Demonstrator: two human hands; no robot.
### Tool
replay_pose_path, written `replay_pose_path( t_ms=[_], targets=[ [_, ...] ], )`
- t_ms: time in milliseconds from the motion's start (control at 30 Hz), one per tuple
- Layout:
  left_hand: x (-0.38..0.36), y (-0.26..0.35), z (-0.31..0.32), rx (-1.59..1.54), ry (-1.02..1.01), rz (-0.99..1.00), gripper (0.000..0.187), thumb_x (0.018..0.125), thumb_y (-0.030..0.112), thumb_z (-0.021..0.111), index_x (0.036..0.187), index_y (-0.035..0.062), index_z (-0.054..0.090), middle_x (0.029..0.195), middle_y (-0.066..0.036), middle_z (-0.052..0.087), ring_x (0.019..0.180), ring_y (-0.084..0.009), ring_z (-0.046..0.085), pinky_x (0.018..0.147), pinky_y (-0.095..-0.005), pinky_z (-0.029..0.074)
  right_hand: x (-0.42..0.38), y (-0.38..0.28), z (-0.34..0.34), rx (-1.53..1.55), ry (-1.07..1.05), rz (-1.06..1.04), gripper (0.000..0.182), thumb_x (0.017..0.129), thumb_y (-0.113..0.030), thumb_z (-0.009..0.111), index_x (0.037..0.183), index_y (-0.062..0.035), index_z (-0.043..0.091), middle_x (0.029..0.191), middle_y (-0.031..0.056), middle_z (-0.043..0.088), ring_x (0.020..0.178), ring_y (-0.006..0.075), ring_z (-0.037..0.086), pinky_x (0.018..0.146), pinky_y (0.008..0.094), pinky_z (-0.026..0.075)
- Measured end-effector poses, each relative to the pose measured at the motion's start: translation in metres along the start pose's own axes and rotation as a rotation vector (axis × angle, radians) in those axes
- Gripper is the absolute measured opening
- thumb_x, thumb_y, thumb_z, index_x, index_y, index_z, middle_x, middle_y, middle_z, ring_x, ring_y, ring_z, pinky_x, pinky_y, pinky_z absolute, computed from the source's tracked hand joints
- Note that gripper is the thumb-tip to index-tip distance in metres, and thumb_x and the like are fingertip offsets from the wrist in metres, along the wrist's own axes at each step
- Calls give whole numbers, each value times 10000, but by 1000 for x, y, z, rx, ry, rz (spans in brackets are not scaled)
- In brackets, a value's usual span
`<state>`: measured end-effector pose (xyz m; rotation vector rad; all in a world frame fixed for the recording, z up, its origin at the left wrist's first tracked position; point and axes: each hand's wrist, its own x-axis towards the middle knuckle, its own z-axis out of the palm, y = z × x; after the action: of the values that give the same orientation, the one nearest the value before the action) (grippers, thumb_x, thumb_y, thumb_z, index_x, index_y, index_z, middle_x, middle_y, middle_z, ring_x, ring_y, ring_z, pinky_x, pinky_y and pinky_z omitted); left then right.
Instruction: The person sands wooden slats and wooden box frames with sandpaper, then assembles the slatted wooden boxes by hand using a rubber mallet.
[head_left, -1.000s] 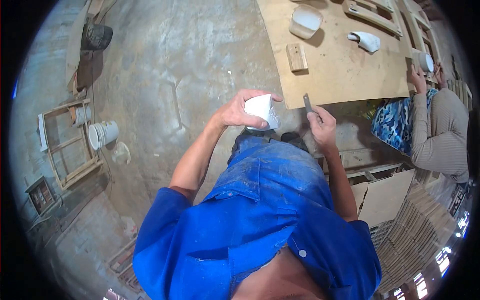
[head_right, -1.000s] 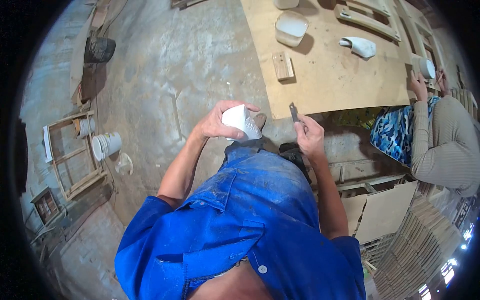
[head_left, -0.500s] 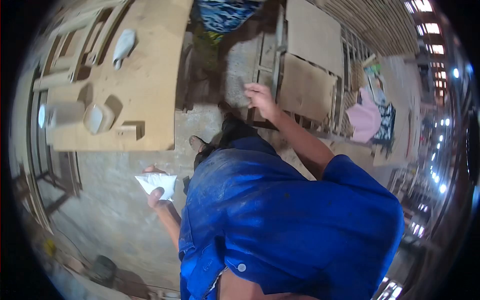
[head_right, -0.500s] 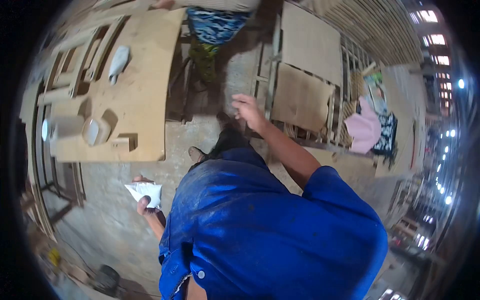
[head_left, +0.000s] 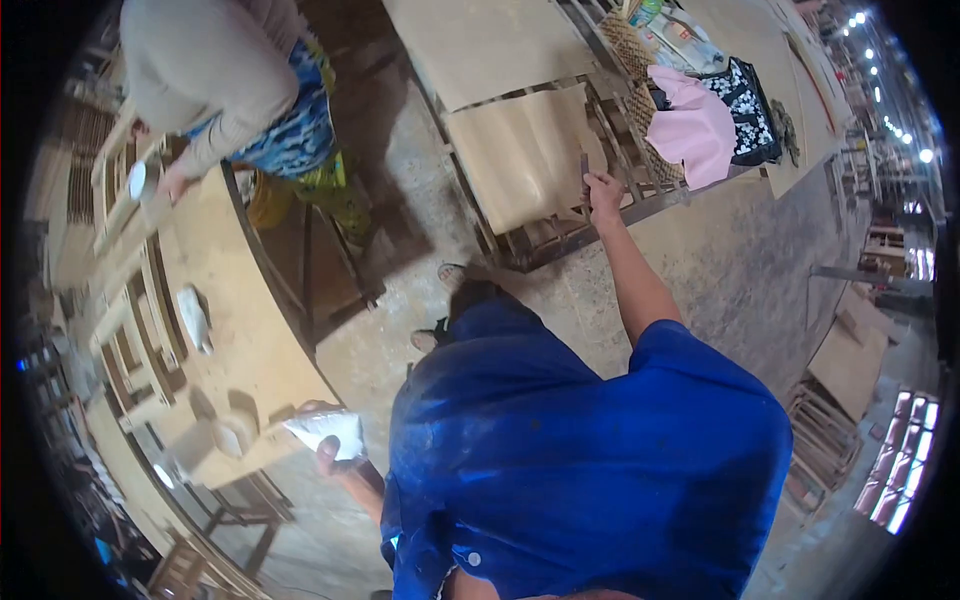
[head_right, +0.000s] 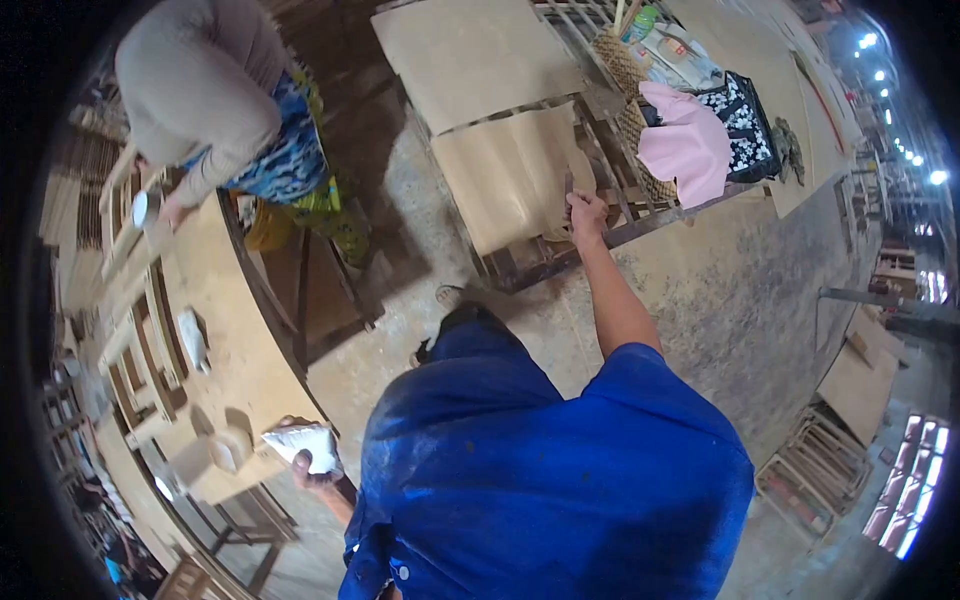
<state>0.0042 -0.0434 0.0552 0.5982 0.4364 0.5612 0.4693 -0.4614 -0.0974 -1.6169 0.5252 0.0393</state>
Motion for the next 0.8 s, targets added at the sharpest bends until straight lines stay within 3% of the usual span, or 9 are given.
replay_pose_path(
  t_ms=[133,233,333,400,467,533,600,667,800],
  targets=[
    [38,-15,35,51,-82,-88,698,737,130,782,1340,21,446,1076,-113,599,736,-202,602,545,-316,528,19,15,5,37,18,107,56,878,-62,672,912,-18,681,713,35,642,552,133,606,490,278,510],
    [62,-25,63,99,-49,-96,705,704,159,783,1314,17,460,1011,-122,586,670,-205,586,514,-327,514,36,1,9,345,50,232,94,882,-40,645,969,-47,680,778,45,638,624,144,606,550,298,512],
    [80,-37,80,138,-20,-132,694,690,186,788,1282,13,469,943,-118,569,660,-214,581,505,-336,516,87,-33,-5,398,-29,72,88,888,-46,636,972,-62,660,756,27,618,635,128,591,566,291,513],
    [88,-45,91,160,5,-140,684,696,188,792,1274,13,472,934,-111,566,656,-212,580,500,-338,513,106,-90,-8,407,51,-23,59,889,-53,627,935,-83,648,744,9,593,648,112,580,566,279,506],
    [96,-50,100,179,45,-172,662,697,182,791,1259,21,479,927,-101,559,667,-209,581,505,-333,507,168,-109,-29,364,-13,-64,69,879,-38,620,911,-98,634,756,7,584,658,108,585,562,280,504],
    [101,-53,104,185,63,-183,655,696,178,786,1255,23,483,930,-99,559,684,-209,584,530,-332,511,204,-140,-34,304,76,-150,68,881,-35,624,934,-78,630,779,19,593,657,127,589,564,288,514],
    [106,-55,103,189,78,-188,648,694,174,782,1251,26,486,932,-96,559,700,-209,587,554,-332,516,243,-160,-37,361,127,-121,67,885,-32,625,944,-65,629,775,26,593,648,136,589,558,291,516],
    [112,-57,99,158,39,-175,674,720,146,770,1316,37,476,1073,-130,619,720,-237,653,579,-347,580,271,-176,-37,417,172,-95,68,889,-30,626,954,-52,627,771,32,593,640,145,590,551,295,518],
    [118,-60,102,199,176,-167,700,716,152,774,1332,23,468,1072,-126,622,715,-228,650,580,-333,578,335,-187,-38,463,249,-44,136,853,16,632,964,-56,664,776,66,609,624,180,585,532,325,488]
  ],
)
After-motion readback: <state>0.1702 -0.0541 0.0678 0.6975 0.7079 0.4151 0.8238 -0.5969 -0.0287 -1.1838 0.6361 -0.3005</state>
